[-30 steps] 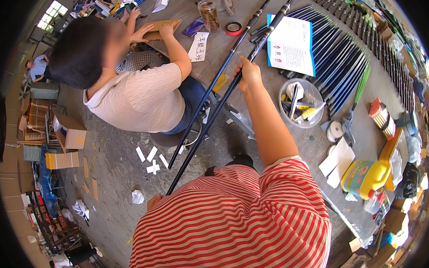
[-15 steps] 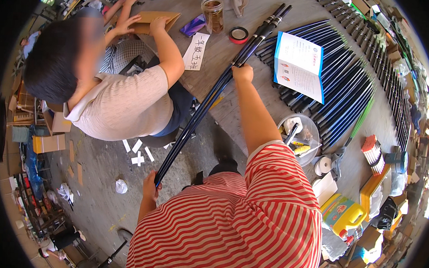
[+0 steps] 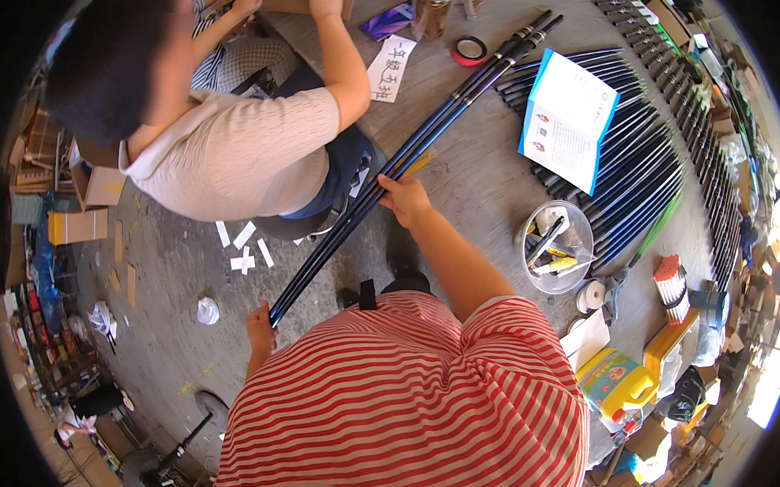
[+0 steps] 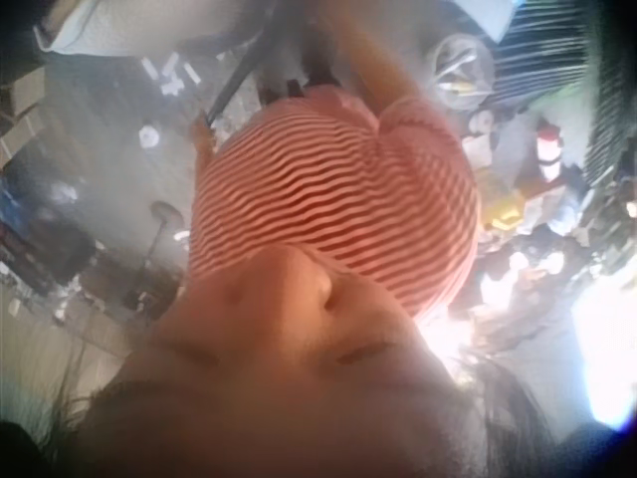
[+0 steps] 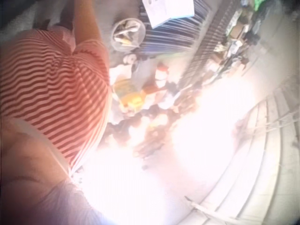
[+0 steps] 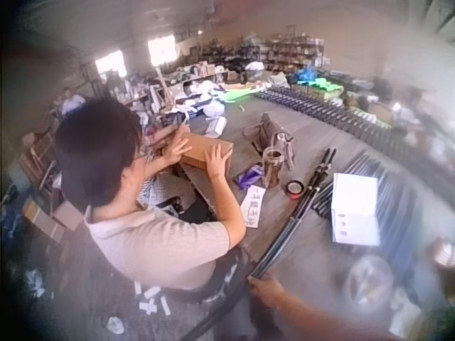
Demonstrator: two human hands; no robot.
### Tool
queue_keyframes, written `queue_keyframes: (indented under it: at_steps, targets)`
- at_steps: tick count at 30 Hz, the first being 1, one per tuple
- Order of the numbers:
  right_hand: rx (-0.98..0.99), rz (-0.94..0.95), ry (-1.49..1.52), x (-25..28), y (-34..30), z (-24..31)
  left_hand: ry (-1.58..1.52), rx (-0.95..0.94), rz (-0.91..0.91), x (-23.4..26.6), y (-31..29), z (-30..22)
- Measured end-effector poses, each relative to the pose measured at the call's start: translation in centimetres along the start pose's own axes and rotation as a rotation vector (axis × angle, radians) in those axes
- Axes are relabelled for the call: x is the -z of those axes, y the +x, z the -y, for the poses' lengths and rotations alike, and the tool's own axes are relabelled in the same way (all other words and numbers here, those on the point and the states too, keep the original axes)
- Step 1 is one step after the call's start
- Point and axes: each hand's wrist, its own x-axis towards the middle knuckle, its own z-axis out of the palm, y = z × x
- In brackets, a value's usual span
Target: The person handles several fishing rods, checking the alignment of the guides and the secure fit of the sections by hand before placing them in a row on a large assembly table.
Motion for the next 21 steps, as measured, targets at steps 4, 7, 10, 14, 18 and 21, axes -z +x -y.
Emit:
queue_keyframes:
  at_steps: [4, 7, 10, 14, 18, 21]
  targets:
    - [-0.083, 0.028, -0.023, -1.4, -0.5, -3.8, 0.002, 0.036, -0.017, 3.2, -0.5, 0.5]
    - [-0.127, 0.107, 0.015, -0.7, 0.9, -6.2, -0.285, 0.020, 0.023, 4.4, -0.8, 2.5]
    - [-0.107, 0.192, 0.000, -1.0, 0.1, -5.8, -0.578, -0.062, 0.027, 4.6, -1.5, 5.3]
    - [-0.163, 0.159, -0.086, 0.4, 1.0, -5.6, -0.440, -0.178, -0.003, 5.1, -4.3, 7.9]
    - [-0.133, 0.115, -0.103, -0.8, -0.1, -5.4, -0.312, -0.250, 0.068, 4.2, -5.9, 8.5]
    - [-0.131, 0.255, -0.126, 1.7, 0.9, -5.2, -0.388, -0.327, 0.129, 3.7, -5.1, 10.6]
